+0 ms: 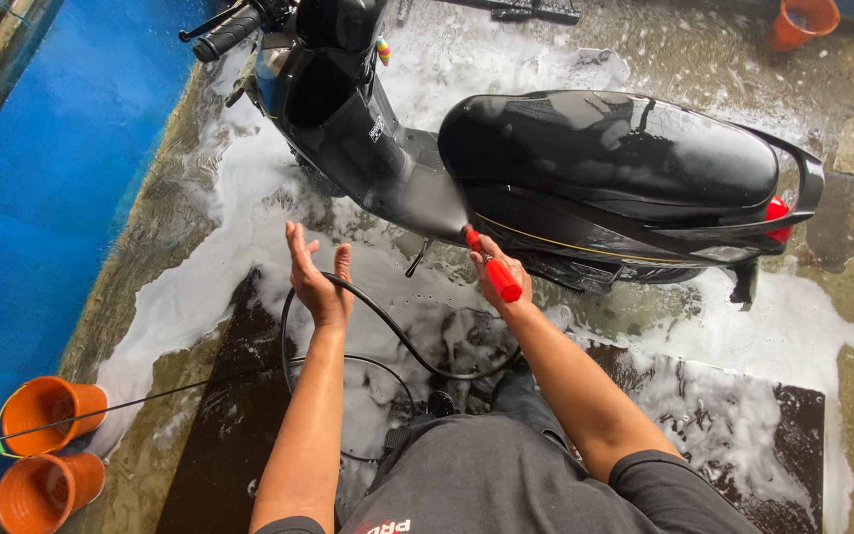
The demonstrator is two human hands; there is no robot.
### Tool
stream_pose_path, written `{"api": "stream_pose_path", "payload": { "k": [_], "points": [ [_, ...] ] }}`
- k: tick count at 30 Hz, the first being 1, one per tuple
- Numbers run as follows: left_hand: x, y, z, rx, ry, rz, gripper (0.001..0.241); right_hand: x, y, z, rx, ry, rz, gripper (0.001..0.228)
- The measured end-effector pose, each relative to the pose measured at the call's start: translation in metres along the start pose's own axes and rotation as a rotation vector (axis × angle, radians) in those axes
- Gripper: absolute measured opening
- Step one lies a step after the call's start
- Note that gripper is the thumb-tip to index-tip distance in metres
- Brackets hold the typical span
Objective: The person uses a high-pressure water spray to rinse a black scooter. They systematically clean the front, sides, rear, wheels, and floorboard area, removing soap suds from the vehicle's surfaces.
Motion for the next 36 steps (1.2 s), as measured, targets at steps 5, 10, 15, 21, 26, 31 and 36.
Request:
{"api": "stream_pose_path", "payload": {
  "k": [5,10,15,21,26,31,36],
  "points": [
    [0.004,0.012,0.012,0.056,-0.050,-0.047,0.079,-0.003,0.025,0.025,0.029,0.012,0.012,0.047],
    [-0.013,0.032,0.018,0.069,-0.087,-0.036,0.074,0.002,0.049,0.056,0.264,0.162,0.008,0.045],
    [-0.038,0.075,0.025,0.098,-0.119,-0.044,0.064,0.039,0.082,0.118,0.531,0.346,-0.058,0.042],
    [-0.057,0.134,0.026,0.102,-0.137,-0.146,0.058,0.093,0.115,0.198,0.653,0.462,-0.017,0.042],
    [-0.057,0.180,0.046,0.144,-0.225,-0.211,0.063,0.119,0.126,0.250,0.789,0.467,0.065,0.045],
    [-0.063,0.208,0.056,0.192,-0.227,-0.254,0.064,0.122,0.154,0.263,0.732,0.422,0.121,0.046],
    [-0.065,0.223,0.055,0.178,-0.125,-0.210,0.065,0.112,0.191,0.256,0.727,0.523,0.071,0.040]
  ]
}}
Point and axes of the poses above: each hand's wrist, its own y-axis towards the middle knuckle, its own x-axis out of the back of the hand, z = x × y, the point moved 6 cm from there along y, towards the middle knuckle, and after that the axes turned 5 degrees about x, right-handed, at the moved point
